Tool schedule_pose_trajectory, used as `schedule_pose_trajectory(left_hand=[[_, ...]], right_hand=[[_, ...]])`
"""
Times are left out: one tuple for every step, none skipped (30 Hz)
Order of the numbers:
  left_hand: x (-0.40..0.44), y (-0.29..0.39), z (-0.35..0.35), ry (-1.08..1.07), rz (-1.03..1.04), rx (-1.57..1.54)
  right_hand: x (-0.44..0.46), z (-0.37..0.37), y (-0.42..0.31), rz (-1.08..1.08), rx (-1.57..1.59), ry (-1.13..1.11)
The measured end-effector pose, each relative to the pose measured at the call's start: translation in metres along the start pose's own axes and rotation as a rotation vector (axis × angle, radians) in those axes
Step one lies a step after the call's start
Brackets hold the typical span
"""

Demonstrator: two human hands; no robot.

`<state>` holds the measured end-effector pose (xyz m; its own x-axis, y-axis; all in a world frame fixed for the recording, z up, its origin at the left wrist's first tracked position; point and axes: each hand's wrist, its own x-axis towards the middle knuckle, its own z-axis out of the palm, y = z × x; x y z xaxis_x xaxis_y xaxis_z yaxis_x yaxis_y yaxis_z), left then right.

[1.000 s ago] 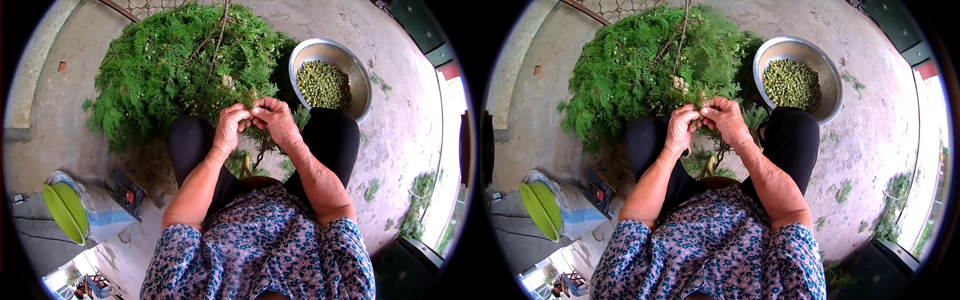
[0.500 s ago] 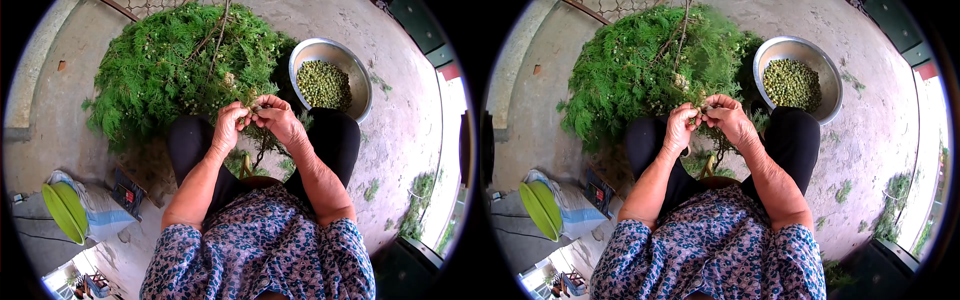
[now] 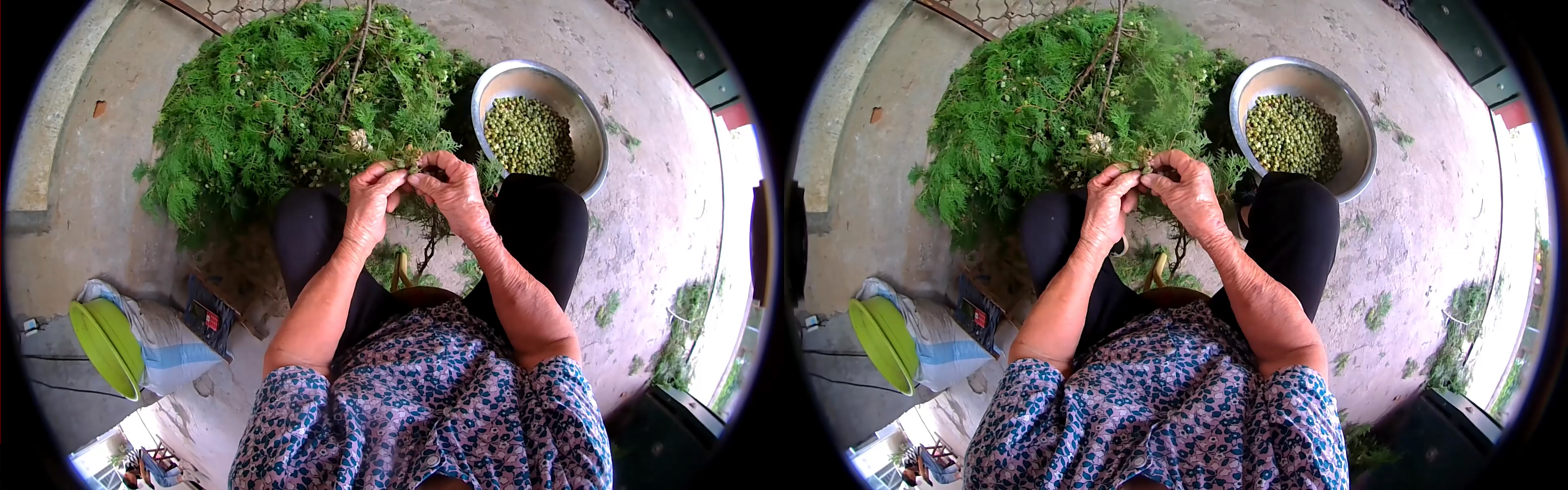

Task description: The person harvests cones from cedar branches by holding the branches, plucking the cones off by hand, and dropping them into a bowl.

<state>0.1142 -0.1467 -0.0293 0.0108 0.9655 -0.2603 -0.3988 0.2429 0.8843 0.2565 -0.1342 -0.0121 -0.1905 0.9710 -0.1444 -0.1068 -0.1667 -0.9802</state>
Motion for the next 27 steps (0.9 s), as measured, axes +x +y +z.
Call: schedule_pose_trajectory(left_hand=[[0.002,-0.001,-0.002,0.008,-0.055,-0.065],[0.002,-0.002,-0.002,0.016,-0.110,-0.130],[0.002,0.000,-0.001,0.017,-0.111,-0.131],[0.001,0.003,0.001,0.025,-0.123,-0.173],[0.000,0.004,0.002,0.034,-0.136,-0.215],[0.000,0.005,0.002,0.035,-0.137,-0.215],[0.001,0.005,0.001,0.032,-0.155,-0.202],[0.001,0.005,0.000,0.029,-0.173,-0.189],[0.000,0.006,0.000,0.031,-0.175,-0.189],[0.000,0.008,-0.001,0.011,-0.204,-0.218],[0.000,0.008,-0.001,-0.008,-0.234,-0.248],[0.001,0.009,-0.002,-0.006,-0.235,-0.247],[0.002,0.009,-0.003,-0.020,-0.263,-0.269],[0.003,0.009,-0.004,-0.035,-0.291,-0.290],[0.003,0.010,-0.003,-0.034,-0.292,-0.289],[0.003,0.012,-0.002,-0.033,-0.296,-0.293],[0.003,0.012,-0.001,-0.032,-0.300,-0.297],[0.003,0.012,-0.001,-0.032,-0.301,-0.297],[0.003,0.011,-0.001,-0.016,-0.292,-0.293],[0.003,0.011,-0.002,0.000,-0.284,-0.288],[0.003,0.011,-0.002,0.001,-0.285,-0.288],[0.003,0.010,-0.002,-0.004,-0.281,-0.283],[0.004,0.010,-0.001,-0.010,-0.278,-0.277],[0.003,0.010,-0.002,-0.010,-0.279,-0.276],[0.003,0.011,-0.002,-0.017,-0.283,-0.277],[0.002,0.012,-0.001,-0.024,-0.287,-0.278],[0.002,0.014,0.000,-0.024,-0.287,-0.277]], right_hand=[[0.000,0.000,0.001,0.001,0.000,0.000],[0.000,0.000,0.002,-0.011,0.001,-0.001],[0.000,0.001,0.003,-0.022,0.002,-0.002],[0.000,0.001,0.003,-0.021,0.002,-0.003],[0.000,0.001,0.003,-0.025,-0.022,-0.006],[0.000,0.002,0.002,-0.029,-0.045,-0.010],[0.001,0.002,0.004,-0.027,-0.045,-0.010],[0.001,0.002,0.005,-0.028,-0.038,-0.017],[0.001,0.003,0.007,-0.028,-0.031,-0.024],[0.001,0.004,0.008,-0.026,-0.031,-0.024],[0.001,0.005,0.008,-0.002,0.034,-0.038],[0.001,0.006,0.009,0.022,0.100,-0.052],[0.001,0.006,0.009,0.024,0.101,-0.052],[0.002,0.007,0.009,0.035,0.157,-0.071],[0.002,0.007,0.008,0.045,0.213,-0.089],[0.002,0.007,0.008,0.046,0.214,-0.088],[0.002,0.008,0.008,0.040,0.202,-0.080],[0.002,0.008,0.008,0.034,0.191,-0.071],[0.002,0.009,0.007,0.035,0.191,-0.071],[0.001,0.010,0.004,0.020,0.156,-0.054],[0.000,0.010,0.002,0.006,0.122,-0.037],[0.000,0.010,0.002,0.007,0.123,-0.037],[0.000,0.010,0.001,-0.012,0.069,-0.019],[0.000,0.010,0.001,-0.032,0.014,-0.002],[0.000,0.010,0.003,-0.032,0.015,-0.001],[0.001,0.011,0.005,-0.051,0.019,0.007],[0.001,0.011,0.007,-0.070,0.022,0.016]])
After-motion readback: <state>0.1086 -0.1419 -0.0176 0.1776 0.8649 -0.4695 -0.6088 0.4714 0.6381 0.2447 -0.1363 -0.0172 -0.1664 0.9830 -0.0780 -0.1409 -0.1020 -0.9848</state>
